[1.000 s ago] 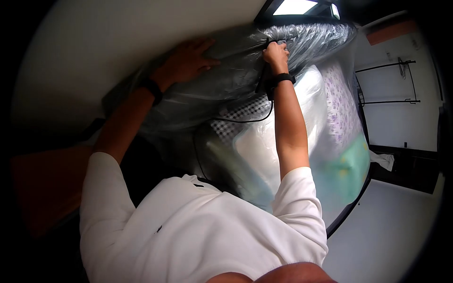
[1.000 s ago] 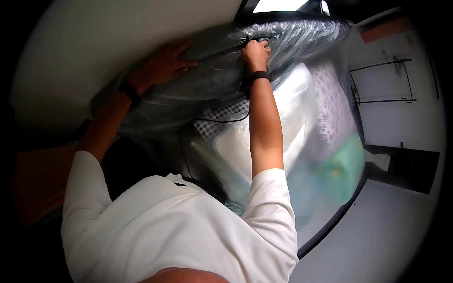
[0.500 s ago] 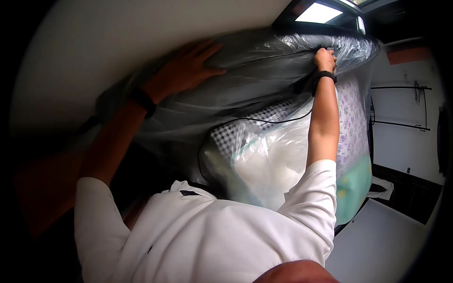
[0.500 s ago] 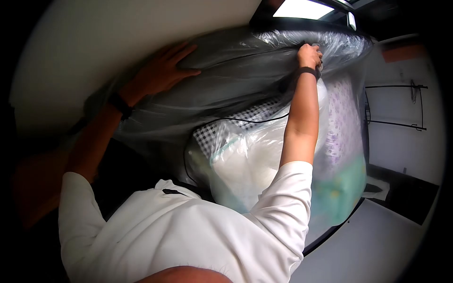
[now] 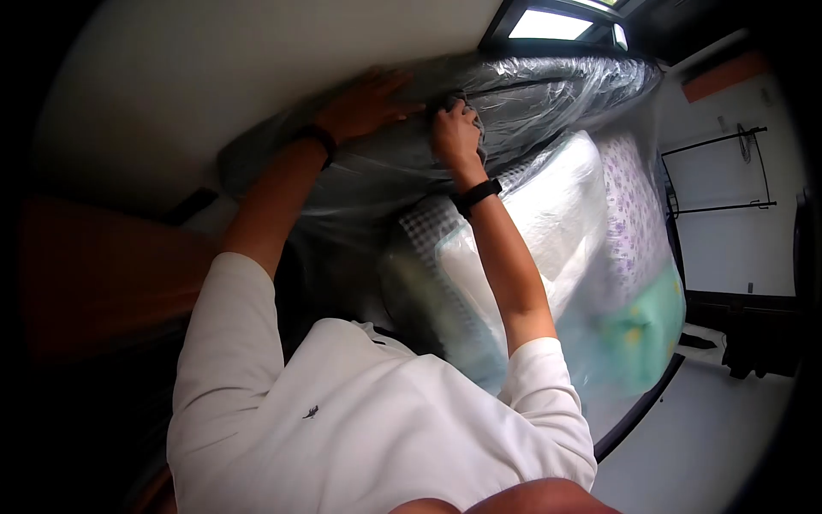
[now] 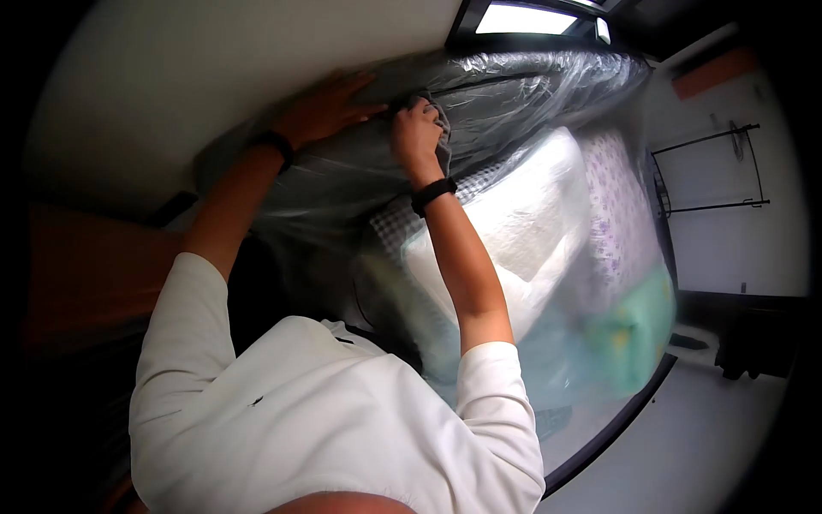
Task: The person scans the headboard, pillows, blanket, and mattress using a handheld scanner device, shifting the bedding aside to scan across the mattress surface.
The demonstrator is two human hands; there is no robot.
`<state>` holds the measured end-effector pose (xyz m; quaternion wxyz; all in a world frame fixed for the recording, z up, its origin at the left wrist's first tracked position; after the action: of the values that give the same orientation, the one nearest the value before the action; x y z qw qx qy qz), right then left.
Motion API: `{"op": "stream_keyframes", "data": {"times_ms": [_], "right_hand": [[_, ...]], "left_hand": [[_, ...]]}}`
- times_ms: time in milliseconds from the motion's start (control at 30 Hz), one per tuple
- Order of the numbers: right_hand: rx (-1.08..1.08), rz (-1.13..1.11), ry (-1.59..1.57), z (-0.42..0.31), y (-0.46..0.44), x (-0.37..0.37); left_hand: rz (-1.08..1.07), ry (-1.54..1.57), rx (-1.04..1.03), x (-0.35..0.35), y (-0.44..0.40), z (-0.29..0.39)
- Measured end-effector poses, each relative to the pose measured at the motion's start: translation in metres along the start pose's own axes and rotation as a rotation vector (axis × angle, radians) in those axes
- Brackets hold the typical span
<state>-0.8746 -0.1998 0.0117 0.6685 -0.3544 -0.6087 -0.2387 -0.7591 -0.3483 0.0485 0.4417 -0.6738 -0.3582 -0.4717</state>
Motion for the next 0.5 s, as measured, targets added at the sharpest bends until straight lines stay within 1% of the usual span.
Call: {"op": "stream_keyframes", "data": {"times_ms": [33, 67, 133, 167, 200, 233, 267, 333, 400, 467, 500], "right_hand": [[0.034, 0.049, -0.025, -0.013, 0.014, -0.003], [0.084, 0.104, -0.051, -0.027, 0.025, 0.001], [0.082, 0.116, -0.226, -0.009, 0.025, 0.011], [0.027, 0.075, -0.293, -0.005, 0.026, 0.023], [-0.06, -0.012, -0.342, 0.002, 0.025, 0.025], [-0.05, 0.017, -0.357, 0.0, 0.021, 0.026], [-0.043, 0.041, -0.362, -0.003, 0.023, 0.027], [-0.036, 0.046, -0.346, -0.016, 0.029, 0.025], [-0.003, 0.067, -0.334, -0.037, 0.034, 0.024], [-0.032, 0.149, -0.306, -0.062, 0.045, 0.02], [-0.019, 0.137, -0.312, -0.076, 0.05, 0.017]], "left_hand": [[-0.057, 0.005, 0.022, 0.001, -0.005, -0.002], [-0.049, -0.011, 0.029, 0.009, -0.011, -0.004], [0.187, -0.036, 0.164, 0.001, -0.003, 0.008], [0.168, -0.046, 0.171, 0.008, 0.009, 0.022], [0.188, -0.081, 0.251, 0.014, 0.011, 0.034], [0.208, -0.118, 0.331, 0.021, 0.017, 0.044], [0.204, -0.117, 0.335, 0.028, 0.031, 0.058], [0.117, 0.048, 0.406, 0.046, 0.062, 0.089], [0.151, 0.541, 0.655, 0.042, 0.108, 0.102], [0.14, 0.614, 0.852, 0.05, 0.16, 0.121], [0.135, 0.613, 0.87, 0.049, 0.181, 0.125]]}}
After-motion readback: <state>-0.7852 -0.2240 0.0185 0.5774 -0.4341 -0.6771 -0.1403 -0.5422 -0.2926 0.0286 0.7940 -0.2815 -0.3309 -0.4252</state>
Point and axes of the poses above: each hand's wrist, its own y-axis away from the middle knuckle, its own x-axis out of the back of the hand, z = x × y, the point moved 3 cm from there along -y, towards the middle knuckle, and after that the axes turned 11 degrees about -x, right-handed, at the moved point
